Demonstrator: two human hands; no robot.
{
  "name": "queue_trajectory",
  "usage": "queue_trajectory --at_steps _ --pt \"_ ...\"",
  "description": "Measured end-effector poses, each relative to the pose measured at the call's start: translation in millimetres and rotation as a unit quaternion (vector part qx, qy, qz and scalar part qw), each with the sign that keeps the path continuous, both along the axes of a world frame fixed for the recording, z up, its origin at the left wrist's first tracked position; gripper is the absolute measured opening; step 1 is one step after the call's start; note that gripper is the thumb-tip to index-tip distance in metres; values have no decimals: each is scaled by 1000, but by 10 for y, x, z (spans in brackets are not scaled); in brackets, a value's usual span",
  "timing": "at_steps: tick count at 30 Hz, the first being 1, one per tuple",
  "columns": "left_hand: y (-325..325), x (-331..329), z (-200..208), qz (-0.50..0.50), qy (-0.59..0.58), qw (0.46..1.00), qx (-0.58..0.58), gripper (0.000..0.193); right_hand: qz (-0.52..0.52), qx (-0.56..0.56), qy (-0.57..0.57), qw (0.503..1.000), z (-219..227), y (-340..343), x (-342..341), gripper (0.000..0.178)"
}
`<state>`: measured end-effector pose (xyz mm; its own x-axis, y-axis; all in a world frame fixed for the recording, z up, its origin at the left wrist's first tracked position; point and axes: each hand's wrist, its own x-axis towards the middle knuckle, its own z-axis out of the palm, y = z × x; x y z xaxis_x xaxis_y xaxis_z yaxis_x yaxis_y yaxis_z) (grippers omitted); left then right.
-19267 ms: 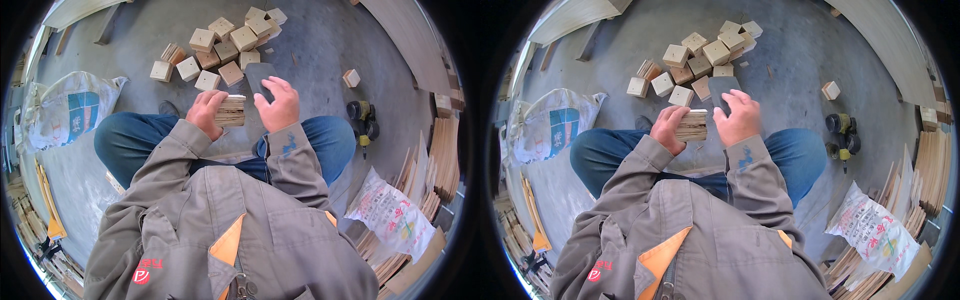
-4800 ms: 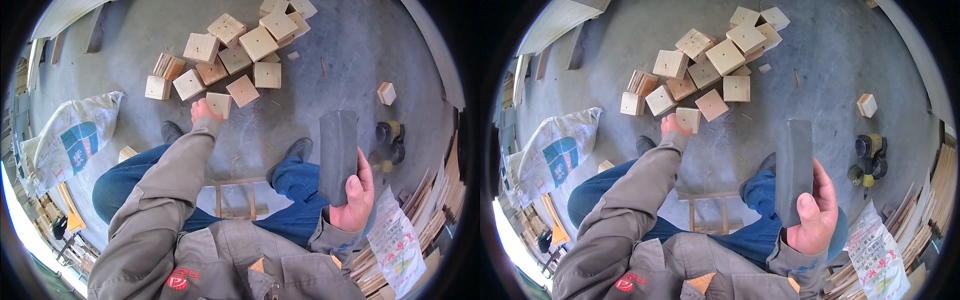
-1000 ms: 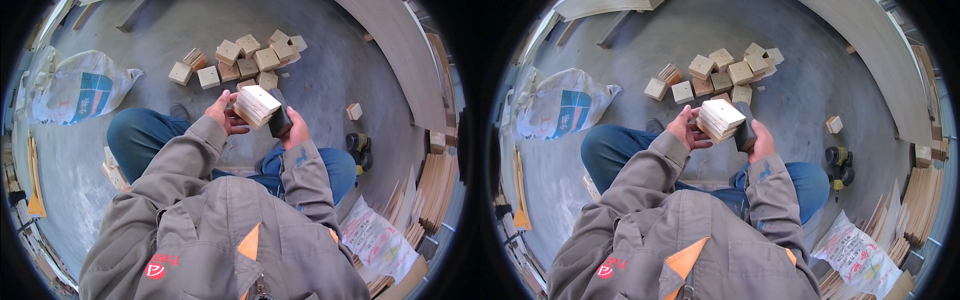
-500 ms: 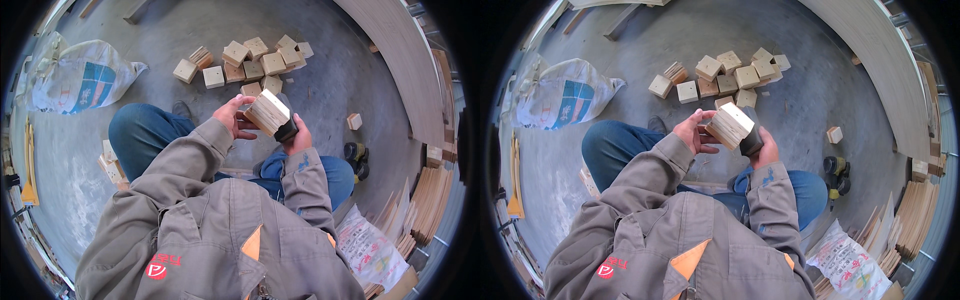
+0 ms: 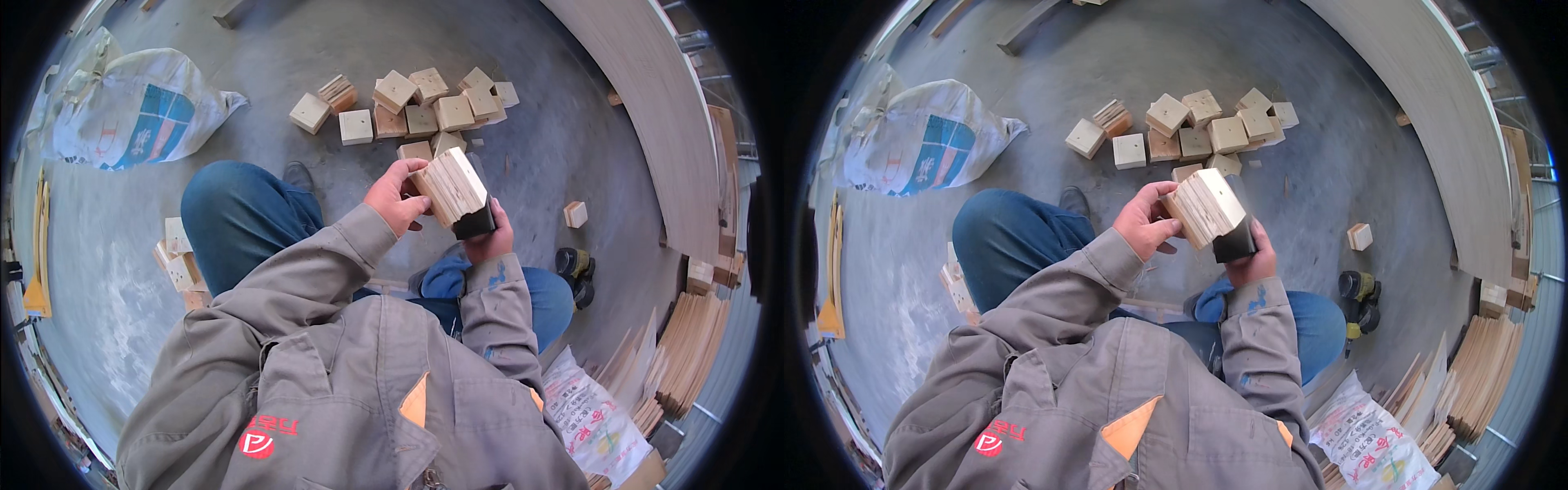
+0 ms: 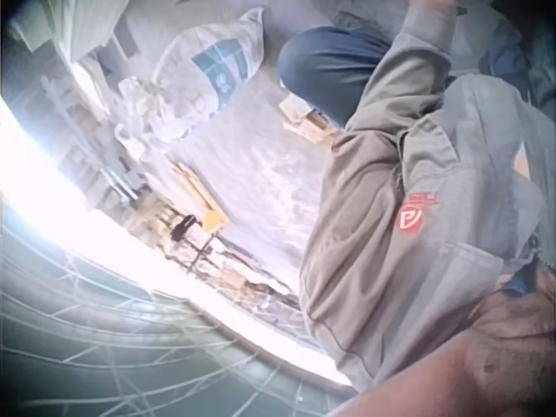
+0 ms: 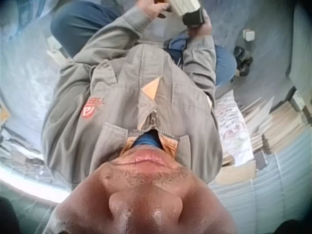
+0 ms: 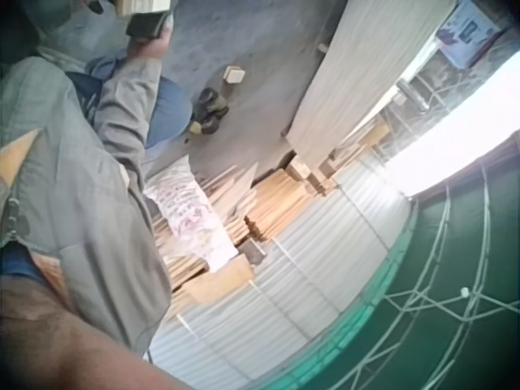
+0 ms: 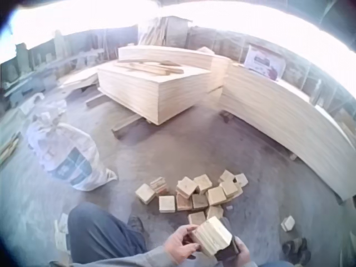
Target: The person sits on the floor and sands small wooden blocks using a sanding block. They pick up blocks one at a time, sand multiple sides, and place them back on the floor.
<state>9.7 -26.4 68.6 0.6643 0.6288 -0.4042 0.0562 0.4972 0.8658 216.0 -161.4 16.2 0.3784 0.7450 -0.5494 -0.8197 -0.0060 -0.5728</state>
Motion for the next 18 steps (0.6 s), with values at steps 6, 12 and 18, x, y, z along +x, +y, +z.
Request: queue_trajectory --at_steps 6,12,18 --pt "-11 -23 8 -19 -6 1000 23 58 12 22 -2 1000 -78 -21 31 44" --pt "-132 -7 50 -1 -83 993 88 46 -6 -4 23 1000 -27 -27 7 46" --pt "-224 51 -256 30 -67 969 234 46 -1 52 43 998 -83 -24 99 44"
